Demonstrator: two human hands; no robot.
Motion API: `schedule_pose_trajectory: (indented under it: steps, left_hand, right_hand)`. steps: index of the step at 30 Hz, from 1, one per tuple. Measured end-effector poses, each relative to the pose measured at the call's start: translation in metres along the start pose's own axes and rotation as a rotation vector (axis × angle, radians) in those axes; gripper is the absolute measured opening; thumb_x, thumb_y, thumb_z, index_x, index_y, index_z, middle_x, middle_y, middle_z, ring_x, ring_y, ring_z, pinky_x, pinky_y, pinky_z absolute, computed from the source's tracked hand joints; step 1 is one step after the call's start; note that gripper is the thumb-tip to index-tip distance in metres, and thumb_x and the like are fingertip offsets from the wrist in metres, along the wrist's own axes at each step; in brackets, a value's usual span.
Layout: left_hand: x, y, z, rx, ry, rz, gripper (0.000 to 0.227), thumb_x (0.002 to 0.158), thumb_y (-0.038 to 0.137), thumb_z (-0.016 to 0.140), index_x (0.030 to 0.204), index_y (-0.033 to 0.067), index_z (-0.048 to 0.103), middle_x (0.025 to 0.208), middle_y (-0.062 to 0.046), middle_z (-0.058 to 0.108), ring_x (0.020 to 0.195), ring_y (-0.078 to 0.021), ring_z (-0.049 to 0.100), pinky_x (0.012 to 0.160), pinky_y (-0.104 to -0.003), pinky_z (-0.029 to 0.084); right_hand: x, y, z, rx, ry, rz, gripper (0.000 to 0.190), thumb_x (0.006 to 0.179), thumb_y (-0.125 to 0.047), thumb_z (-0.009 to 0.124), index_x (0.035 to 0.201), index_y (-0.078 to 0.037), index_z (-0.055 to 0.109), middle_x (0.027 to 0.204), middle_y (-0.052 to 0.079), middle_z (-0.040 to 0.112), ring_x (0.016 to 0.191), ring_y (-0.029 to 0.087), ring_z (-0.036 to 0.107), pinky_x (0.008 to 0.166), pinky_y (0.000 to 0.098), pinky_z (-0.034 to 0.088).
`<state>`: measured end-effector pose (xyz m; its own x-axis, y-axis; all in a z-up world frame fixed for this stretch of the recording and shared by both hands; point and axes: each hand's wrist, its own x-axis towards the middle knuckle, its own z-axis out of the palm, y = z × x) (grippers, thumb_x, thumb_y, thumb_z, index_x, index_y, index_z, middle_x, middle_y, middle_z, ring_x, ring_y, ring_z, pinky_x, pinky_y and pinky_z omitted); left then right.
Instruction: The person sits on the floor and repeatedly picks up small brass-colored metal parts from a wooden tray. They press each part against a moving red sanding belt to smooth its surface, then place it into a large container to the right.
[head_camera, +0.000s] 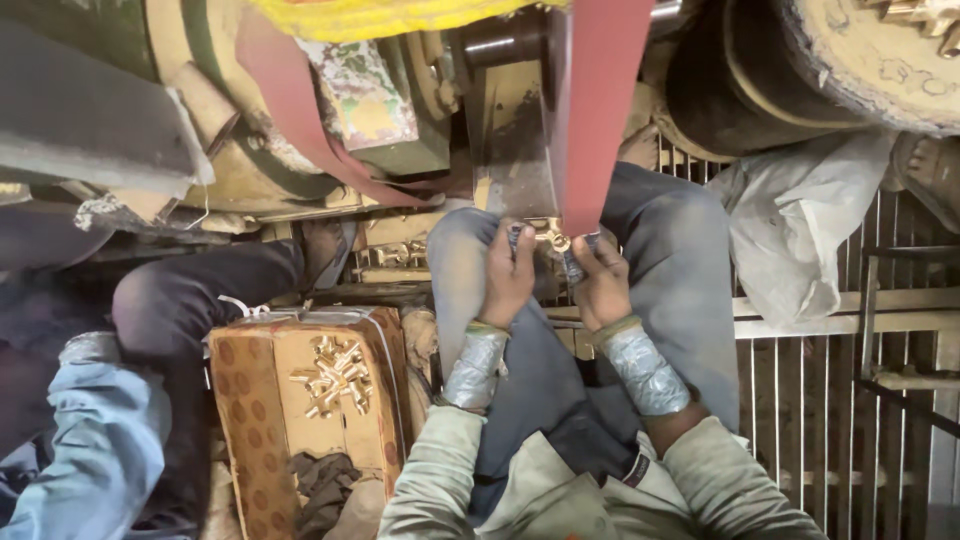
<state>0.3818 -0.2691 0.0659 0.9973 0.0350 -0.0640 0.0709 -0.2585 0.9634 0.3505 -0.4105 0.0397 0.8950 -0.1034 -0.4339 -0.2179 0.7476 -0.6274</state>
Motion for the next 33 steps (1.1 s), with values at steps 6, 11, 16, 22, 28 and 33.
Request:
schedule_pose_trajectory:
  steps: [6, 11, 16, 22, 28, 33]
  left_hand:
    - [-0.004, 0.022, 0.005, 0.265, 0.123, 0.187, 0.015, 0.105, 0.017, 0.058, 0.106, 0.0023, 0.062, 0.093, -0.018, 0.067, 0.085, -0.0384, 0.067, 0.074, -0.044, 0.052]
    - [-0.004, 0.035, 0.009, 0.450, 0.137, 0.321, 0.016, 0.100, 0.016, 0.064, 0.105, 0.0003, 0.061, 0.092, -0.020, 0.065, 0.083, -0.0409, 0.064, 0.072, -0.048, 0.049]
    - [-0.019, 0.057, -0.009, 0.445, 0.164, 0.449, 0.021, 0.099, 0.014, 0.065, 0.110, -0.0028, 0.060, 0.100, -0.022, 0.062, 0.091, -0.0408, 0.061, 0.079, -0.048, 0.049]
    - [-0.088, 0.082, -0.029, 0.371, 0.114, 0.348, 0.021, 0.097, 0.011, 0.067, 0.112, -0.0025, 0.062, 0.105, -0.022, 0.060, 0.099, -0.0408, 0.059, 0.087, -0.046, 0.047]
    - [-0.123, 0.059, -0.040, -0.127, -0.192, 0.178, 0.029, 0.101, 0.011, 0.063, 0.125, -0.0038, 0.058, 0.119, -0.018, 0.062, 0.109, -0.0270, 0.063, 0.096, -0.034, 0.050]
    - [-0.128, 0.042, -0.045, -0.748, -0.091, -0.217, 0.024, 0.105, 0.015, 0.059, 0.122, -0.0022, 0.062, 0.114, -0.014, 0.065, 0.108, -0.0199, 0.062, 0.099, -0.033, 0.048]
  right_hand:
    - [0.024, 0.019, -0.032, 0.171, -0.072, 0.161, 0.027, 0.101, -0.008, 0.062, 0.128, -0.003, 0.064, 0.119, 0.006, 0.069, 0.110, 0.020, 0.065, 0.099, 0.0376, 0.051]
    - [0.033, 0.036, -0.043, 0.241, -0.136, 0.241, 0.033, 0.099, -0.016, 0.063, 0.130, -0.004, 0.060, 0.122, 0.006, 0.070, 0.114, 0.020, 0.065, 0.103, 0.0384, 0.049]
    - [0.010, 0.018, -0.029, 0.259, -0.201, 0.405, 0.034, 0.099, -0.026, 0.059, 0.130, -0.011, 0.057, 0.115, 0.003, 0.070, 0.104, 0.018, 0.066, 0.091, 0.0409, 0.051]
    - [-0.086, -0.014, -0.017, -0.039, -0.304, 0.241, 0.042, 0.103, -0.040, 0.056, 0.129, -0.007, 0.058, 0.106, 0.003, 0.067, 0.089, 0.014, 0.061, 0.079, 0.0323, 0.051]
    - [-0.103, -0.039, -0.011, -0.692, -0.194, -0.158, 0.038, 0.094, -0.015, 0.074, 0.127, -0.003, 0.061, 0.105, -0.002, 0.069, 0.091, 0.005, 0.062, 0.079, 0.0221, 0.053]
    - [-0.109, -0.063, -0.015, -0.883, -0.427, -0.191, 0.040, 0.091, -0.014, 0.078, 0.127, -0.002, 0.063, 0.110, 0.002, 0.069, 0.101, 0.008, 0.060, 0.089, 0.0266, 0.050]
